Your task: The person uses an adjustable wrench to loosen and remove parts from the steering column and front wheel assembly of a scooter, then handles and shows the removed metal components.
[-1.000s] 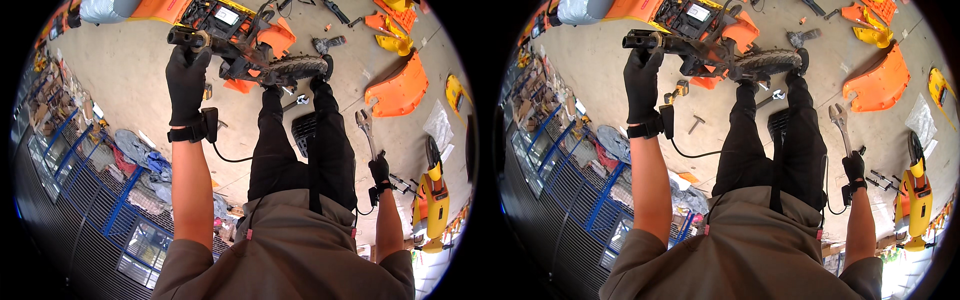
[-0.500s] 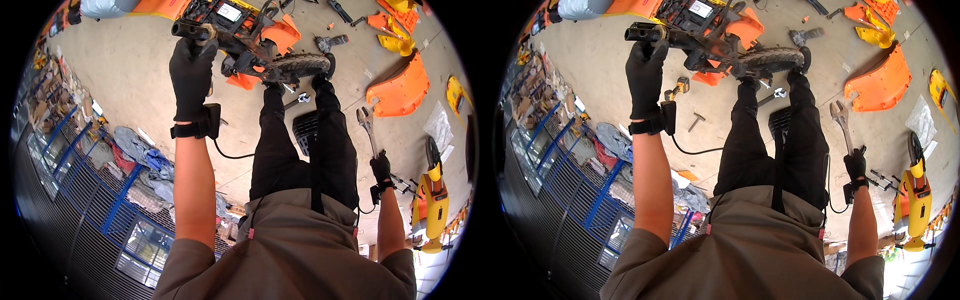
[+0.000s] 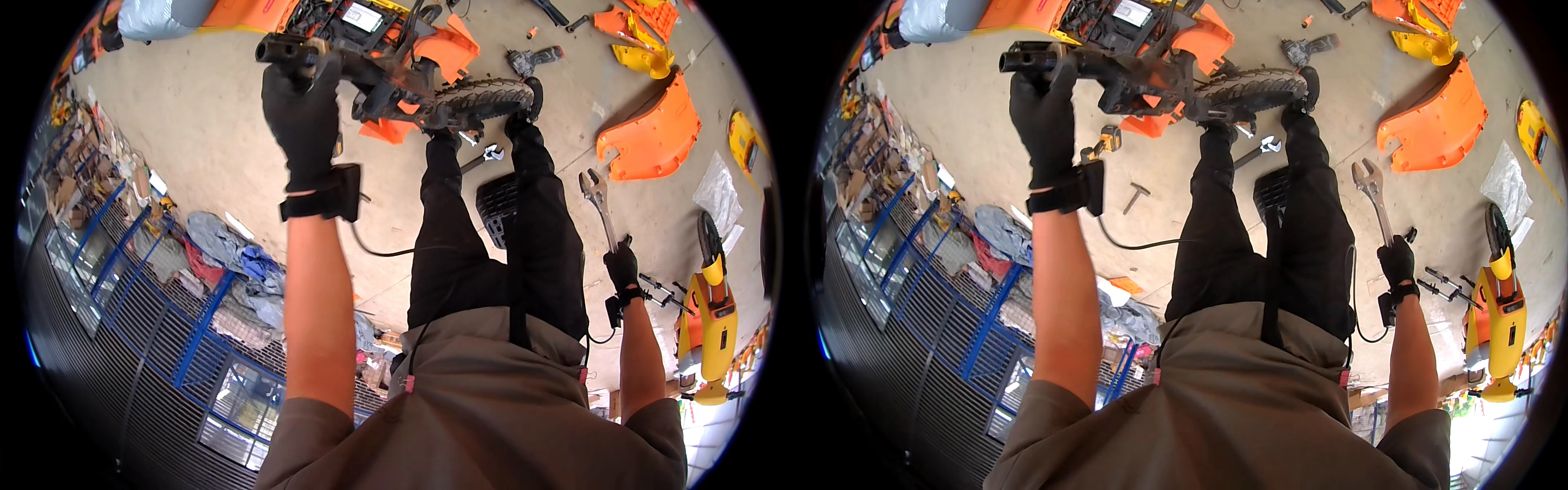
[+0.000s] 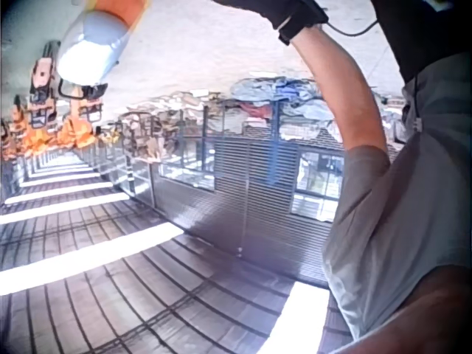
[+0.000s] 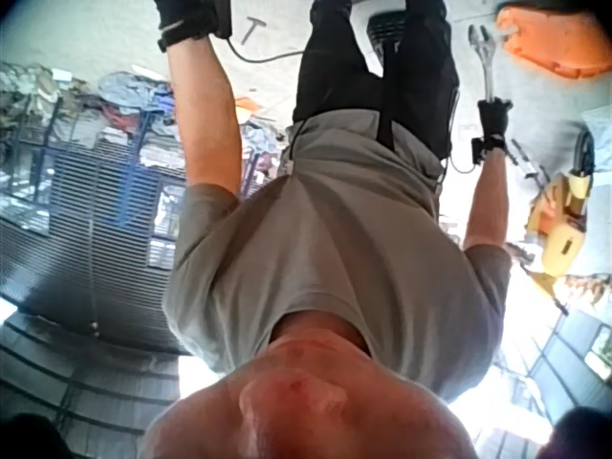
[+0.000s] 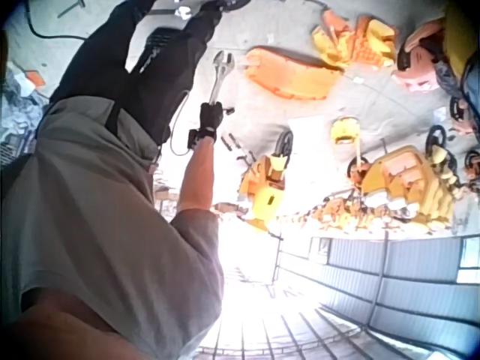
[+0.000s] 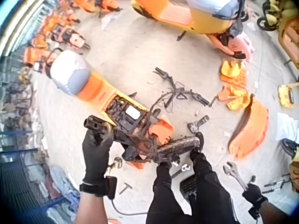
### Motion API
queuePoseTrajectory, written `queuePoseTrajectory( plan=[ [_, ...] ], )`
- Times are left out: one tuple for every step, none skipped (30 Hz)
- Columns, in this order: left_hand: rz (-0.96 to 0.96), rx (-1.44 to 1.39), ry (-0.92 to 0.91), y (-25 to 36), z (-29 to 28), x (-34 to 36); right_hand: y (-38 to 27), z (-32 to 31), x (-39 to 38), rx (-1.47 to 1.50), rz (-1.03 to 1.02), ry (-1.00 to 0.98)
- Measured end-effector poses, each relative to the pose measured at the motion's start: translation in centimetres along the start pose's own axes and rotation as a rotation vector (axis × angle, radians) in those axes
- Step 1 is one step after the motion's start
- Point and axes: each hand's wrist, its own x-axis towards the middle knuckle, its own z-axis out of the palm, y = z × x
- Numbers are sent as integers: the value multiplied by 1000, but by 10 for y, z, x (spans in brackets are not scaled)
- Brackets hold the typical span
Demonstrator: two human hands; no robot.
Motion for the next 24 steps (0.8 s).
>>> queuePoseTrajectory(
  plan=[
    [72, 122, 93, -1, 8, 0, 1, 1, 0, 3, 7, 1],
    [11, 257, 198, 0, 17, 0, 4, 2, 0, 6, 14, 3],
    [19, 414, 300, 2, 26, 1, 4, 1, 2, 10, 18, 9],
    [-3, 399, 280, 3, 27, 0, 1, -2, 3, 10, 48, -12],
    [-24, 384, 261, 4, 26, -1, 2, -1, 4, -5, 32, 3],
    [84, 488, 201, 7, 17, -4, 3, 1, 3, -20, 15, 18],
    [16, 330, 112, 12, 9, -5, 3, 1, 2, -32, 5, 36],
    [-51, 172, 23, 19, 0, -4, 2, 0, 2, -42, -7, 35],
    [-116, 15, -70, 21, -8, -1, 1, -1, 2, -44, -2, 31],
    [-128, -67, -90, 16, -15, 1, 0, -2, 3, -45, 3, 28],
    [-137, -148, -140, 12, -21, 2, -1, -2, 4, -46, 8, 24],
    [-116, -115, -138, 11, -23, 1, -3, -3, 6, -46, 14, 13],
    [-96, -81, -136, 11, -24, 1, -6, -4, 7, -46, 20, 3],
    [-102, -94, -150, 13, -24, 2, -8, -6, 7, -45, 27, -8],
    [-111, -105, -166, 14, -23, 2, -12, -7, 7, -36, 29, -10],
    [-119, -115, -181, 15, -21, 3, -17, -9, 6, -27, 32, -11],
    [-122, -108, -178, 15, -20, 3, -20, -10, 5, -18, 35, -13],
    [-124, -104, -174, 15, -18, 3, -22, -11, 4, -5, 44, -23],
    [-126, -99, -171, 15, -16, 3, -22, -12, 3, 7, 54, -34],
    [-126, -100, -160, 14, -13, 1, -22, -12, 2, 20, 63, -44],
    [-124, -102, -147, 13, -11, 0, -19, -10, 3, 13, 57, -37],
    [-122, -103, -134, 13, -9, -1, -14, -6, 2, 5, 50, -30],
    [-93, -104, -108, 13, -6, 0, -10, -3, 2, -2, 44, -23],
    [-66, -104, -80, 11, -3, 1, -7, -2, 1, 0, 43, -19]
  ],
)
